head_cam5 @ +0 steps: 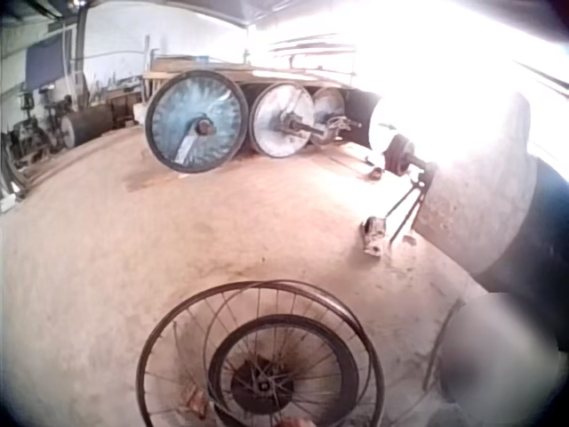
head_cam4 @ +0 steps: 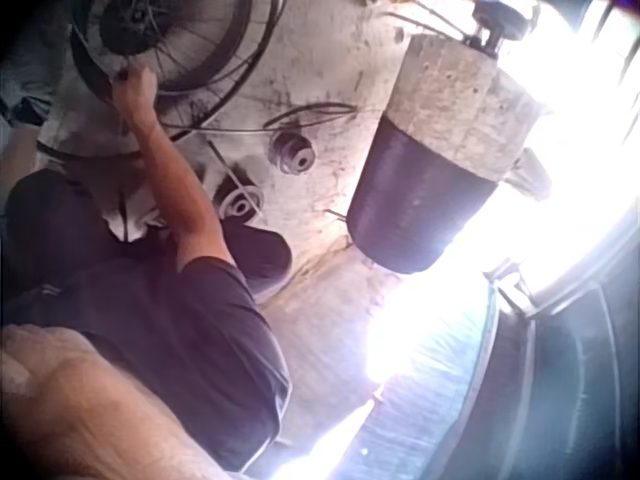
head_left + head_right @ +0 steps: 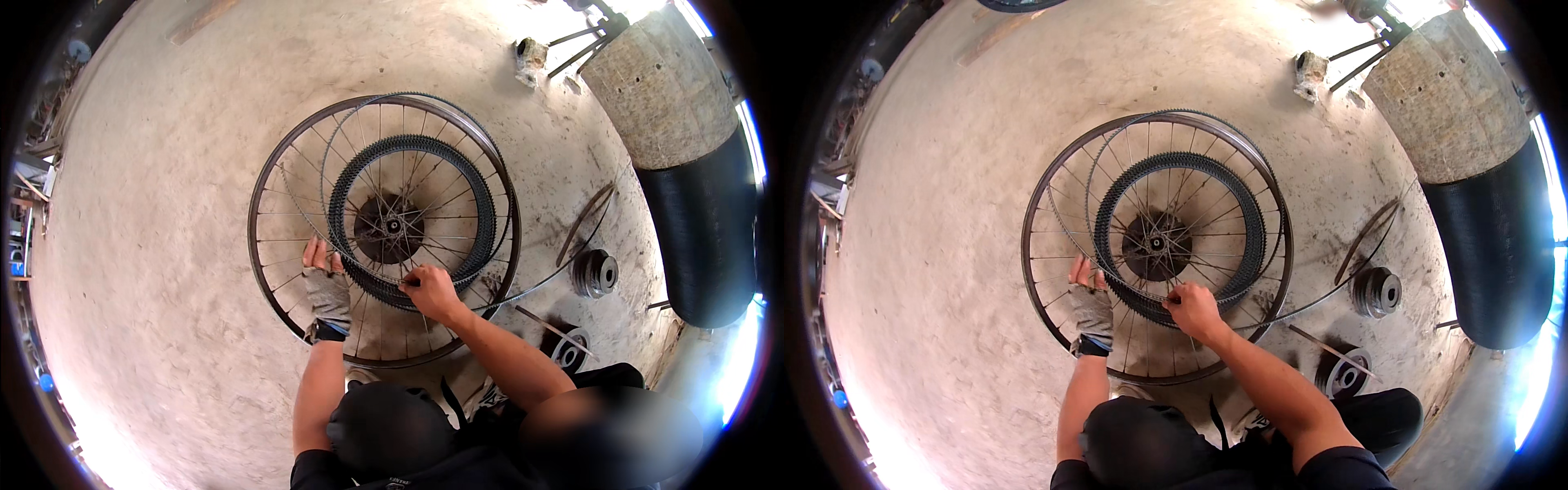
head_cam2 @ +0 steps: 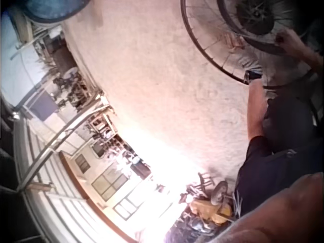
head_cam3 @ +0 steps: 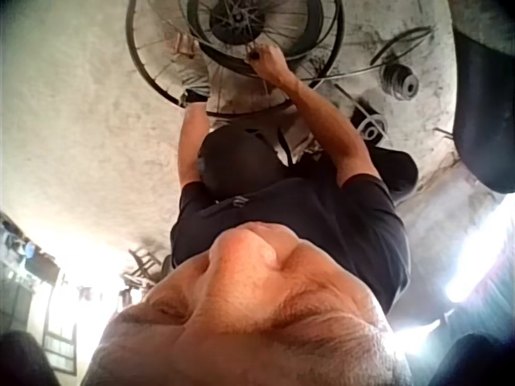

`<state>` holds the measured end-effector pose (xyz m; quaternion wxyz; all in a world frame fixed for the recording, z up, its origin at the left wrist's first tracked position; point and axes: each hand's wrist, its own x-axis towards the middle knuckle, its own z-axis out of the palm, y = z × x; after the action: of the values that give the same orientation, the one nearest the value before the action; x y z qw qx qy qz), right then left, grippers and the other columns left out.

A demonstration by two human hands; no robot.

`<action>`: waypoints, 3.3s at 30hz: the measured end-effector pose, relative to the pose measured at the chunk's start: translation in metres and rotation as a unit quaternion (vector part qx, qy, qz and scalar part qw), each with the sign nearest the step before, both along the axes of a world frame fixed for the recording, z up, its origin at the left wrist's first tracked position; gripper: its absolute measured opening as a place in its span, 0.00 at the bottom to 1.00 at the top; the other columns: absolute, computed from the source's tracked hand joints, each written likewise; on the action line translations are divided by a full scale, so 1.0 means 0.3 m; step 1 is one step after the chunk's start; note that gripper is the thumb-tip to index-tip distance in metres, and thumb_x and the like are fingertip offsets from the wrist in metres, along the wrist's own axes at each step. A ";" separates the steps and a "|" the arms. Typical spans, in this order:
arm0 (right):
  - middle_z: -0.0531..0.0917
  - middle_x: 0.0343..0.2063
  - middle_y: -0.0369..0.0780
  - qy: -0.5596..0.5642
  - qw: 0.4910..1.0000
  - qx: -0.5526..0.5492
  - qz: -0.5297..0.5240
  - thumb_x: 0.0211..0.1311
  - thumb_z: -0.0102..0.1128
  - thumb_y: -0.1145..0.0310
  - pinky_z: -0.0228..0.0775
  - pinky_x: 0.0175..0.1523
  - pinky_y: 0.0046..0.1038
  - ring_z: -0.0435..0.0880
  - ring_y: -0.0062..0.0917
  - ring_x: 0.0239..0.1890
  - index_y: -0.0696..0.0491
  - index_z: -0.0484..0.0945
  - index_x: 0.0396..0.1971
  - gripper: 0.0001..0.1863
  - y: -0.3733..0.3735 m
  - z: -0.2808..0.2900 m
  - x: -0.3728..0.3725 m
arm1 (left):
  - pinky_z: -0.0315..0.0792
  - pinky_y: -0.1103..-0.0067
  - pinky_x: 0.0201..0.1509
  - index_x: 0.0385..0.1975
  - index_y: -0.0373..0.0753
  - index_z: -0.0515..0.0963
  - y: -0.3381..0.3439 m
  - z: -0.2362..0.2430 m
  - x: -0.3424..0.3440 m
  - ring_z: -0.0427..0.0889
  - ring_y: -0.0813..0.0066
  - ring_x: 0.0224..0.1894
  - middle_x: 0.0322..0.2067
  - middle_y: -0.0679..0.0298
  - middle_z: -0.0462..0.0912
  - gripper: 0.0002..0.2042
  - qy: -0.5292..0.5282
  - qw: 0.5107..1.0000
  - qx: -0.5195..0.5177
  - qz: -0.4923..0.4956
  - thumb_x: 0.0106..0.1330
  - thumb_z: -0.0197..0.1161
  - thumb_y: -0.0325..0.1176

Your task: The person uses a hammer to tap a black mesh material onto a large cylindrical wooden object. Later, the person sits on the floor and works on a bicycle wheel, adjusting the spokes and a chain-like component.

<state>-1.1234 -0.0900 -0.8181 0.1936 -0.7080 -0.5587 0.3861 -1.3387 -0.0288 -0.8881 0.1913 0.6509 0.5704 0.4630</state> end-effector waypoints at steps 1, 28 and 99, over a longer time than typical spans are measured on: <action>0.84 0.31 0.46 -0.006 1.000 0.004 0.004 0.51 0.71 0.65 0.76 0.44 0.40 0.84 0.43 0.36 0.55 0.86 0.29 0.09 0.000 0.000 -0.002 | 0.69 0.67 0.64 0.59 0.32 0.69 -0.015 0.001 0.014 0.70 0.54 0.63 0.62 0.52 0.68 0.22 0.020 1.000 -0.001 0.004 0.65 0.64 0.26; 0.83 0.34 0.48 -0.017 0.997 0.026 0.072 0.51 0.66 0.67 0.74 0.46 0.42 0.82 0.45 0.40 0.55 0.79 0.38 0.14 -0.038 0.046 -0.048 | 0.52 0.53 0.74 0.71 0.24 0.41 -0.001 0.022 0.166 0.51 0.35 0.72 0.72 0.37 0.44 0.41 0.202 0.977 -0.049 0.038 0.63 0.55 0.32; 0.69 0.34 0.38 0.772 0.547 0.187 -0.265 0.77 0.45 0.68 0.60 0.22 0.12 0.65 0.12 0.23 0.60 0.69 0.41 0.10 -0.013 1.015 0.075 | 0.60 0.60 0.71 0.75 0.41 0.44 0.017 0.083 0.169 0.51 0.38 0.73 0.74 0.42 0.36 0.43 0.192 0.975 -0.112 0.018 0.58 0.57 0.25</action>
<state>-1.1009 -0.0938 -0.5136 0.7715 -0.2013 -0.0409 0.6021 -1.2880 -0.0237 -0.8633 0.1411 0.6916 0.6567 0.2657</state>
